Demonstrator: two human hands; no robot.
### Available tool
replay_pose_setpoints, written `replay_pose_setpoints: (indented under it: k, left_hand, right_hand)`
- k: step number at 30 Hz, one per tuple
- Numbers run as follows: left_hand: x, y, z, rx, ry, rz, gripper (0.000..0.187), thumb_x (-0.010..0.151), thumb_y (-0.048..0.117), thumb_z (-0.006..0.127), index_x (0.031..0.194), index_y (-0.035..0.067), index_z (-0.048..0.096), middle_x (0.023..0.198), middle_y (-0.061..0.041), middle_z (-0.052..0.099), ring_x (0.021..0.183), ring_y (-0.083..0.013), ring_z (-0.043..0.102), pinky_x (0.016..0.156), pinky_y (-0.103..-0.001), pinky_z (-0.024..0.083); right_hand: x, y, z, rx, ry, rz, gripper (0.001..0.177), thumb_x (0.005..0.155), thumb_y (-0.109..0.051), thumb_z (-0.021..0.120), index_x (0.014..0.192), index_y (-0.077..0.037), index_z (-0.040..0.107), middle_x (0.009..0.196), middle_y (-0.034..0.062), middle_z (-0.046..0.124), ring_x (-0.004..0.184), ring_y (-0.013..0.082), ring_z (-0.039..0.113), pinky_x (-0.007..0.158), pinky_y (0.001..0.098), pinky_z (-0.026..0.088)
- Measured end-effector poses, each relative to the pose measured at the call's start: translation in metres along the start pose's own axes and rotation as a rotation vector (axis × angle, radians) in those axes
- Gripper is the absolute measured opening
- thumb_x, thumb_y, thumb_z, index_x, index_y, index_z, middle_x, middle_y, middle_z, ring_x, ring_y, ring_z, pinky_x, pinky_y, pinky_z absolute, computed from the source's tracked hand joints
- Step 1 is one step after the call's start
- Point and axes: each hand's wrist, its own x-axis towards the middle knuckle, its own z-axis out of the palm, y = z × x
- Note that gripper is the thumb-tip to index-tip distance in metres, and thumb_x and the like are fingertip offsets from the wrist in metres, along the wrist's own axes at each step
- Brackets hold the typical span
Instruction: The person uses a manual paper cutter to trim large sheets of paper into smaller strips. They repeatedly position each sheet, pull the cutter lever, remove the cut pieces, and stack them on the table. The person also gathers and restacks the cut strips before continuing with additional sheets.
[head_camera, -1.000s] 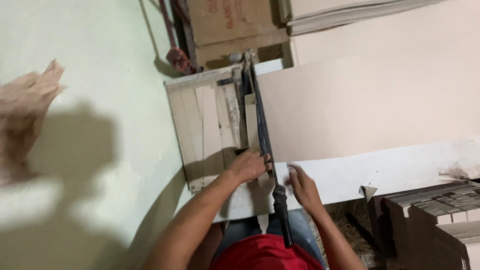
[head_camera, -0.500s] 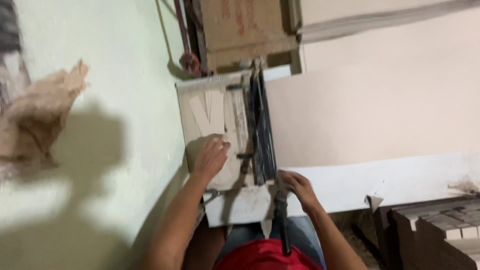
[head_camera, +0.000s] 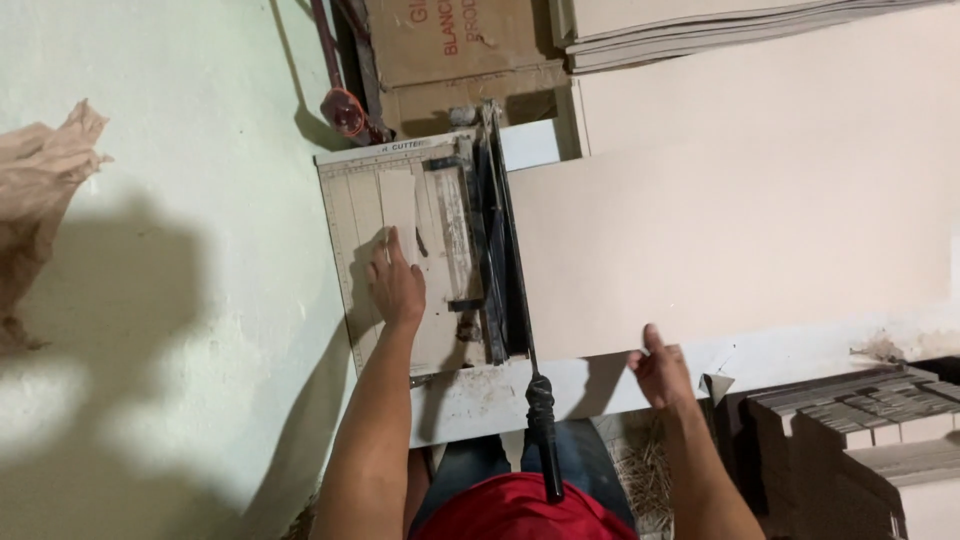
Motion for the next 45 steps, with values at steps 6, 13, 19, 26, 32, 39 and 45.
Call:
replay_pose_setpoints:
  k: [6, 13, 19, 26, 32, 39, 45]
  left_hand:
    - [-0.02, 0.024, -0.02, -0.009, 0.021, 0.111, 0.081, 0.098, 0.022, 0.07, 0.164, 0.022, 0.023, 0.159, -0.024, 0.029, 0.143, -0.0432, 0.037, 0.112, -0.058, 0.039]
    - [-0.042, 0.045, -0.011, 0.055, -0.097, 0.328, 0.078, 0.098, 0.03, 0.069, 0.162, 0.021, 0.027, 0.16, -0.019, 0.024, 0.143, -0.0423, 0.031, 0.113, -0.062, 0.032]
    - [-0.051, 0.055, 0.009, 0.05, -0.233, 0.394, 0.085, 0.096, 0.035, 0.07, 0.165, 0.025, 0.021, 0.163, -0.022, 0.02, 0.15, -0.0463, 0.023, 0.116, -0.065, 0.029]
    - [-0.037, 0.083, 0.042, 0.402, -0.324, 0.431, 0.114, 0.084, 0.04, 0.083, 0.166, 0.017, 0.006, 0.167, -0.03, -0.005, 0.153, -0.0536, -0.006, 0.119, -0.071, 0.012]
    - [-0.036, 0.092, 0.043, 0.524, -0.367, 0.379, 0.113, 0.086, 0.036, 0.08, 0.166, 0.015, 0.003, 0.167, -0.03, -0.01, 0.153, -0.0538, -0.009, 0.115, -0.076, 0.015]
    - [-0.029, 0.09, 0.049, 0.603, -0.35, 0.422, 0.122, 0.087, 0.04, 0.082, 0.165, 0.012, -0.007, 0.165, -0.031, -0.017, 0.15, -0.057, -0.009, 0.114, -0.073, 0.023]
    - [-0.025, 0.088, 0.058, 0.538, -0.369, 0.415, 0.122, 0.085, 0.034, 0.084, 0.165, 0.015, -0.007, 0.165, -0.031, -0.02, 0.151, -0.0563, -0.011, 0.116, -0.073, 0.016]
  right_hand:
    - [-0.035, -0.003, 0.061, -0.058, -0.074, 0.066, 0.037, 0.1, -0.017, 0.072, 0.081, 0.001, 0.046, 0.087, 0.0074, 0.057, 0.082, 0.0357, 0.075, 0.079, 0.0479, 0.067]
    - [-0.06, 0.001, 0.047, -0.202, -0.027, 0.092, 0.032, 0.1, -0.019, 0.073, 0.089, 0.01, 0.065, 0.088, 0.0194, 0.066, 0.086, 0.0357, 0.072, 0.087, 0.0529, 0.061]
    - [-0.04, 0.001, 0.056, -0.146, -0.015, 0.06, 0.031, 0.099, -0.012, 0.074, 0.081, 0.011, 0.062, 0.087, 0.0178, 0.06, 0.091, 0.0328, 0.068, 0.088, 0.0554, 0.057]
    - [-0.055, -0.034, 0.101, -0.319, -0.1, 0.075, 0.037, 0.105, -0.024, 0.064, 0.083, 0.005, 0.061, 0.083, 0.0132, 0.061, 0.086, 0.0331, 0.073, 0.08, 0.0479, 0.062]
    - [-0.094, -0.035, 0.12, -1.49, -0.296, -0.084, 0.058, 0.105, -0.054, 0.044, 0.147, -0.014, 0.049, 0.07, 0.005, 0.079, 0.061, 0.0225, 0.078, 0.073, 0.0406, 0.059]
    - [-0.223, 0.018, 0.153, -1.846, -0.408, -0.189, 0.104, 0.096, -0.059, 0.059, 0.166, -0.019, -0.007, 0.069, 0.0106, 0.071, 0.055, 0.0373, 0.066, 0.049, 0.047, 0.052]
    - [-0.14, 0.112, 0.097, -1.805, -0.317, -0.378, 0.095, 0.092, -0.01, 0.06, 0.166, -0.017, 0.0, 0.091, 0.0172, 0.065, 0.065, 0.0399, 0.067, 0.053, 0.0512, 0.052]
